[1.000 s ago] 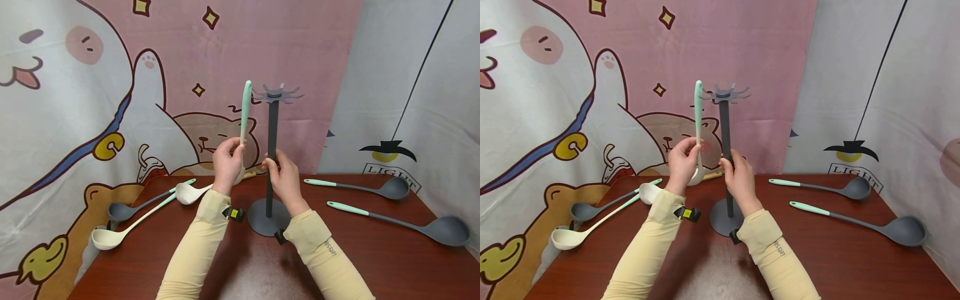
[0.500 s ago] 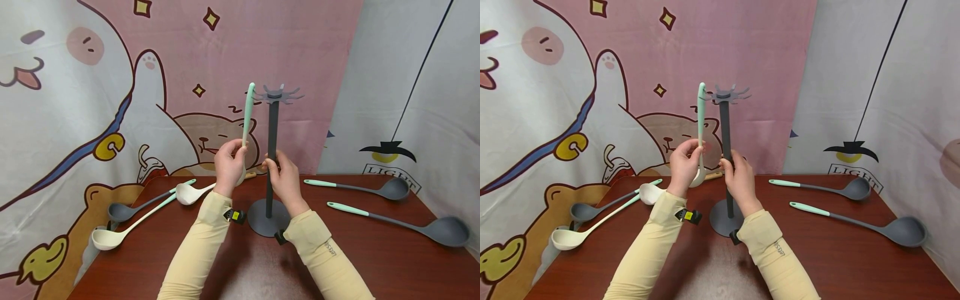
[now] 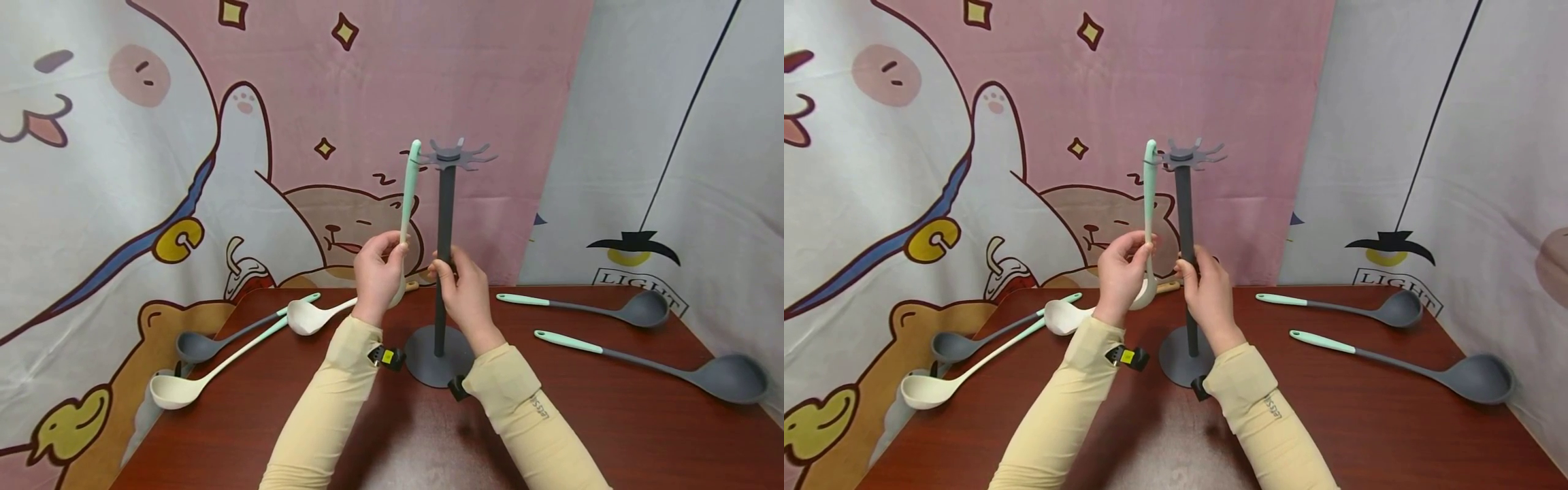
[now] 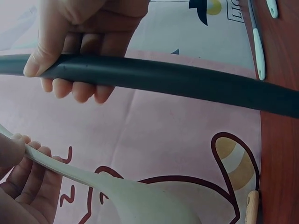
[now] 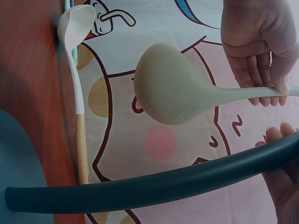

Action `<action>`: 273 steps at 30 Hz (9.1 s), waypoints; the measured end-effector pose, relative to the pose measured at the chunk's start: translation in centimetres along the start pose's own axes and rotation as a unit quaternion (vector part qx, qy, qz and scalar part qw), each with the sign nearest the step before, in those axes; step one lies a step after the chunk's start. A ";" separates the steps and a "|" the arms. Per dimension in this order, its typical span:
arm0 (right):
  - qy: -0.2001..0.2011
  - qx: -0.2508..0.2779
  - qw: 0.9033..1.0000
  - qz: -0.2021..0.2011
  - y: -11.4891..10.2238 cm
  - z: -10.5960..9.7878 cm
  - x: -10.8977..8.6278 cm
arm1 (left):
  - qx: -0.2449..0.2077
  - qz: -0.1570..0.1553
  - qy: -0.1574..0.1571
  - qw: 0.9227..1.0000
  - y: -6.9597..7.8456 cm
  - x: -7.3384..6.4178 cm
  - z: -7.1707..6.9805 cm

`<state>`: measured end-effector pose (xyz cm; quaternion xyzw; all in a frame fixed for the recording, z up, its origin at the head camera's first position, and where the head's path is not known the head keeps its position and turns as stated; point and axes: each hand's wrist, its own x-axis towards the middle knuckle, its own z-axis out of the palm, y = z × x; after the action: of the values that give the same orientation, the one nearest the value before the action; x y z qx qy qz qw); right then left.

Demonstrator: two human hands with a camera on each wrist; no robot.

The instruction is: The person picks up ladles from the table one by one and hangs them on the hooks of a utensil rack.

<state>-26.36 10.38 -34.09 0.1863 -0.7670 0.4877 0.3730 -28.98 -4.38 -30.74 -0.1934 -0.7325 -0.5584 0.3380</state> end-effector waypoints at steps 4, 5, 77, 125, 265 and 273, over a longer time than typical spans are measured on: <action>0.001 0.000 1.000 -0.002 0.0 0.0 0.0 | 0.002 0.000 -0.002 1.000 0.0 -0.2 0.2; 0.001 0.000 1.000 -0.002 0.0 0.0 0.0 | 0.002 0.001 -0.002 1.000 0.0 -0.3 0.2; 0.013 -0.001 1.000 -0.021 0.2 0.1 -0.1 | -0.074 -0.051 -0.071 0.993 -1.0 -2.0 0.4; -0.001 0.013 1.000 0.003 0.2 0.2 -0.3 | 0.334 -0.048 -0.216 0.916 -10.1 -3.5 -2.2; 0.002 0.015 1.000 -0.001 0.0 0.2 -0.4 | 0.312 -0.124 -0.144 0.931 -13.2 -2.9 -4.1; 0.003 0.017 1.000 0.001 0.1 0.2 -0.4 | 0.292 -0.128 -0.141 0.937 -12.8 -3.0 -4.0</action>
<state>-26.23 10.22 -34.43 0.1900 -0.7578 0.5015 0.3717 -34.22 -11.72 -41.09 -0.0671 -0.9218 -0.3262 0.1985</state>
